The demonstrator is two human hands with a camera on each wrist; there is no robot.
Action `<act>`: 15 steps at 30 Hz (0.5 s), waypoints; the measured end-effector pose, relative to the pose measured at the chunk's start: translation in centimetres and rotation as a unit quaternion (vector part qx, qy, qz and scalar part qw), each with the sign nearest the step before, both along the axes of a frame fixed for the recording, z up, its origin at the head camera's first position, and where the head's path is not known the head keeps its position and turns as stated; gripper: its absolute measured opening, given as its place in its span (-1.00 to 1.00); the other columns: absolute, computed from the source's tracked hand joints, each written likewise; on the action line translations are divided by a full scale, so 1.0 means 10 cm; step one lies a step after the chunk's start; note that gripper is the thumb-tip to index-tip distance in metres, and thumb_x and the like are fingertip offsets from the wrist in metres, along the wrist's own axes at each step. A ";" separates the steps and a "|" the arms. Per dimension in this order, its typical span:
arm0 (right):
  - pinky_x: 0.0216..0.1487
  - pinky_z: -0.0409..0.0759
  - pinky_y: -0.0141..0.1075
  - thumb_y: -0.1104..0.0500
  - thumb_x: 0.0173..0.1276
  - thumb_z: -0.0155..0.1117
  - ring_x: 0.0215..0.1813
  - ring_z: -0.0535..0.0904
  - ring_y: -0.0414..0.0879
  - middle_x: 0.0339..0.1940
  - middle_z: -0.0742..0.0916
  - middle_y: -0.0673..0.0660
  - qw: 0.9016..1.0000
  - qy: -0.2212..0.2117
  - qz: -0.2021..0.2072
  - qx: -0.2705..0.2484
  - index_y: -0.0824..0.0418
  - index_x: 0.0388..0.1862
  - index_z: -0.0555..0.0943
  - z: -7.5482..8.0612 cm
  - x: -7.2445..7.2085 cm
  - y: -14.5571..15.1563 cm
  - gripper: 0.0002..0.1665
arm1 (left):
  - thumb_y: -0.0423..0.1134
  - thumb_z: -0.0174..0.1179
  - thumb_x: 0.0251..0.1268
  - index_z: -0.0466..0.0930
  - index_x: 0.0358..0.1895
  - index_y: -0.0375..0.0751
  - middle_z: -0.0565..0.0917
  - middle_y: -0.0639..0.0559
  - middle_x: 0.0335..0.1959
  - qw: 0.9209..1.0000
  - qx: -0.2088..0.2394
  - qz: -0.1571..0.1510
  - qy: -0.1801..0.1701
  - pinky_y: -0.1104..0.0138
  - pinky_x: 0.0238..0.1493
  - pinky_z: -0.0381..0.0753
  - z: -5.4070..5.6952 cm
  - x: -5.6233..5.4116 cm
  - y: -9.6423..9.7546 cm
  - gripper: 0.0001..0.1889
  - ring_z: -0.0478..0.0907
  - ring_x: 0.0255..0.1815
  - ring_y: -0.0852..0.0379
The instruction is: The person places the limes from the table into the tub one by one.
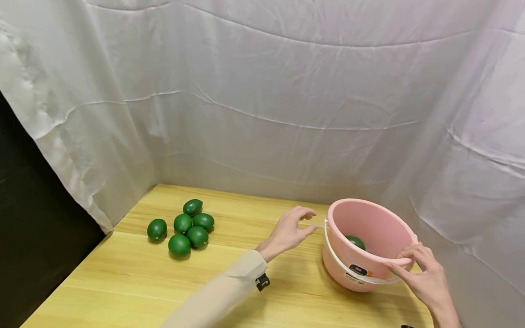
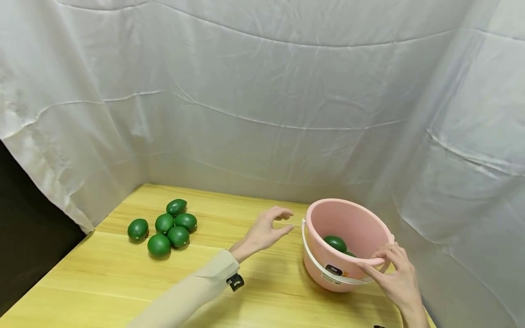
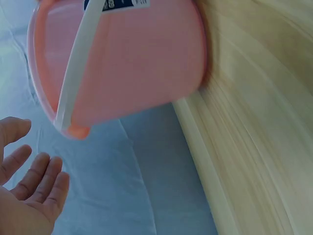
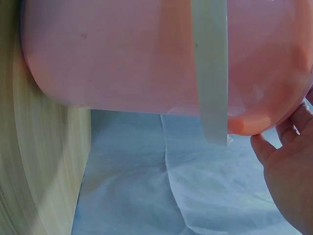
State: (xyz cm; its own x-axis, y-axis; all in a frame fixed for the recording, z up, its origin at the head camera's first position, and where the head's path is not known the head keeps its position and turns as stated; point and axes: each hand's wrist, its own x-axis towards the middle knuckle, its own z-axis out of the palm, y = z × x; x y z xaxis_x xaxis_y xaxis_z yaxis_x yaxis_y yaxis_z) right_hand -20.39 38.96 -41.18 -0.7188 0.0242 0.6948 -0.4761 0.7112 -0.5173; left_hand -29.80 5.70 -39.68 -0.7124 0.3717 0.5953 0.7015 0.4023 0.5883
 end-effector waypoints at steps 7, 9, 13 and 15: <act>0.40 0.07 -0.66 0.54 -0.33 0.61 0.02 0.36 -0.41 -0.29 0.58 -0.08 1.000 0.006 0.005 0.001 0.14 -0.52 0.56 0.00 -0.01 0.02 -0.52 | -0.17 0.25 0.34 0.67 -0.10 -0.09 0.74 0.09 -0.27 0.997 0.016 -0.033 -0.069 0.46 -0.18 0.62 -0.03 -0.01 -0.29 -0.84 0.62 -0.29 0.34; 0.39 0.07 -0.67 0.52 -0.33 0.62 0.02 0.35 -0.43 -0.28 0.58 -0.10 1.000 0.006 0.002 0.004 0.13 -0.52 0.57 0.00 -0.01 0.01 -0.52 | -0.18 0.24 0.35 0.68 -0.16 -0.08 0.73 0.12 -0.30 0.996 0.008 -0.034 -0.083 0.49 -0.22 0.61 -0.07 -0.01 -0.39 -0.89 0.60 -0.32 0.36; 0.37 0.06 -0.69 0.52 -0.34 0.61 0.03 0.34 -0.44 -0.28 0.57 -0.12 1.000 0.007 -0.002 0.007 0.13 -0.52 0.57 0.01 0.00 -0.01 -0.52 | -0.18 0.22 0.37 0.70 -0.22 -0.07 0.70 0.19 -0.37 0.994 -0.012 -0.029 -0.101 0.47 -0.24 0.60 -0.16 -0.01 -0.61 -0.90 0.58 -0.36 0.34; 0.37 0.06 -0.69 0.53 -0.34 0.61 0.04 0.34 -0.44 -0.28 0.57 -0.12 1.000 0.006 -0.001 0.005 0.14 -0.51 0.57 0.00 0.00 -0.01 -0.52 | -0.17 0.21 0.37 0.70 -0.22 -0.09 0.68 0.22 -0.39 0.994 -0.026 -0.019 -0.102 0.45 -0.24 0.59 -0.21 -0.02 -0.72 -0.88 0.57 -0.37 0.33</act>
State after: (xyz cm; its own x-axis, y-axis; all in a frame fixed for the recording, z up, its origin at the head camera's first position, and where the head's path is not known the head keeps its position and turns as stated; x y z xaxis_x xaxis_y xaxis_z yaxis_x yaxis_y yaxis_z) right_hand -20.38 38.83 -41.20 -0.7109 0.0185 0.7030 -0.4807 0.7168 -0.5050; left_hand -29.95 -1.52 -41.75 -0.8010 0.4280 0.4185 0.5849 0.4113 0.6991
